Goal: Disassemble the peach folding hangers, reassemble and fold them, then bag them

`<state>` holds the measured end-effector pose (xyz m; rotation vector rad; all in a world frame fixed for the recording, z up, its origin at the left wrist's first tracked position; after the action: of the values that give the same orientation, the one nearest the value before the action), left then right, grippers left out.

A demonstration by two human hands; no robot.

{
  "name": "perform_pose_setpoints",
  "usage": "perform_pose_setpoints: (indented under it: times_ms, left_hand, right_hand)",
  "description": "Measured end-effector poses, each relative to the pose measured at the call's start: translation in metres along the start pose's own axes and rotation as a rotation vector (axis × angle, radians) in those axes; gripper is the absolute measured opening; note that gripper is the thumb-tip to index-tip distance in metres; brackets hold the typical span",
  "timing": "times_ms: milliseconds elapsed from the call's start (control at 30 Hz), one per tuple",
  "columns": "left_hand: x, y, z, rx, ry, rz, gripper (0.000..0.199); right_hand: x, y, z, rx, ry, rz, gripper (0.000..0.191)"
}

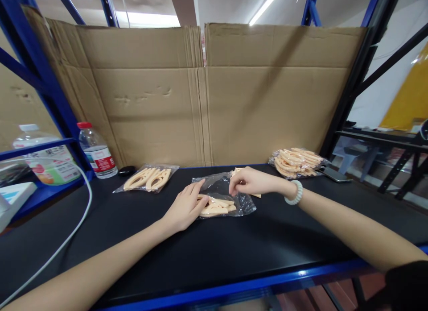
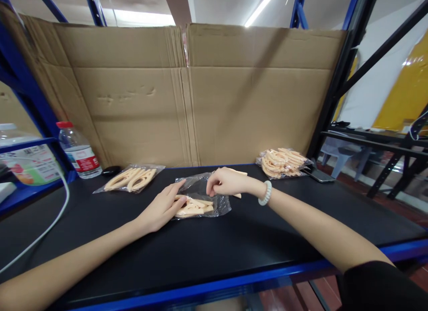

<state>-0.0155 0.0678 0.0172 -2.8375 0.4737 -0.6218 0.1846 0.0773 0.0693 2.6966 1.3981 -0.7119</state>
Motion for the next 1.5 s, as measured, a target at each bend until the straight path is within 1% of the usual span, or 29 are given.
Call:
perform_pose_setpoints:
  times_ms: [67,167,267,333,433,467,600,700,833,900,1000,1100,1233,1400,1500]
  left_hand:
    - [0.002,0.000,-0.001,0.007,0.000,0.008,0.054]
    - [0.003,0.000,-0.002,0.010,0.000,0.011,0.055]
    - [0.003,0.001,-0.002,0.016,0.008,0.002,0.055]
    - [0.003,0.001,-0.002,0.018,0.010,-0.006,0.054]
    - [0.003,0.002,-0.002,0.023,0.007,0.004,0.054]
    - [0.003,0.003,-0.003,0.027,0.006,0.011,0.054]
    - [0.004,0.002,-0.002,0.035,-0.018,0.013,0.055]
    - [0.001,0.001,-0.001,0.039,-0.024,-0.034,0.058]
    - [-0.004,-0.001,-0.002,0.073,-0.018,-0.144,0.057]
    - [-0.005,0.001,-0.003,0.104,-0.024,-0.195,0.056]
    - [-0.006,0.004,-0.004,0.139,-0.023,-0.241,0.056]
    - [-0.008,0.004,-0.006,0.144,0.111,-0.283,0.061]
    - [-0.017,-0.005,-0.011,0.080,0.336,-0.341,0.064]
    - [-0.033,-0.017,-0.016,-0.026,0.567,-0.502,0.050]
    - [-0.035,-0.019,-0.022,-0.071,0.665,-0.535,0.037]
  right_hand:
    - [-0.008,-0.003,0.013,-0.045,-0.015,-0.043,0.039]
    - [-0.001,-0.012,0.023,-0.044,-0.042,0.026,0.048]
    - [0.009,-0.023,0.027,-0.109,-0.145,0.090,0.051]
    - [0.012,-0.030,0.026,-0.141,-0.221,0.126,0.049]
    - [0.011,-0.037,0.027,-0.199,-0.309,0.151,0.032]
    - [0.010,-0.039,0.028,-0.216,-0.325,0.155,0.030]
    - [0.009,-0.048,0.038,-0.239,-0.316,0.163,0.033]
    - [0.009,-0.056,0.043,-0.248,-0.282,0.182,0.038]
    - [0.007,-0.061,0.048,-0.278,-0.279,0.281,0.049]
    - [0.003,-0.062,0.049,-0.286,-0.294,0.327,0.049]
    - [-0.005,-0.063,0.050,-0.318,-0.335,0.382,0.043]
    - [-0.011,-0.062,0.051,-0.356,-0.390,0.417,0.037]
    - [-0.012,-0.062,0.051,-0.339,-0.439,0.420,0.032]
    - [-0.008,-0.058,0.044,-0.224,-0.457,0.384,0.020]
    - [-0.007,-0.054,0.034,-0.163,-0.487,0.361,0.019]
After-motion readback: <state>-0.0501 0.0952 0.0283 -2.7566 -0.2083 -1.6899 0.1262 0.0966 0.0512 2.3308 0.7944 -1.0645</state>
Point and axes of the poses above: each hand's wrist, its own y-axis away from the middle knuckle, its own z-axis out of the palm, x = y × z, the point moved 5 cm from there along -y, towards the middle knuckle, and after that the axes turned 13 degrees about -z, right-handed, at the moved point
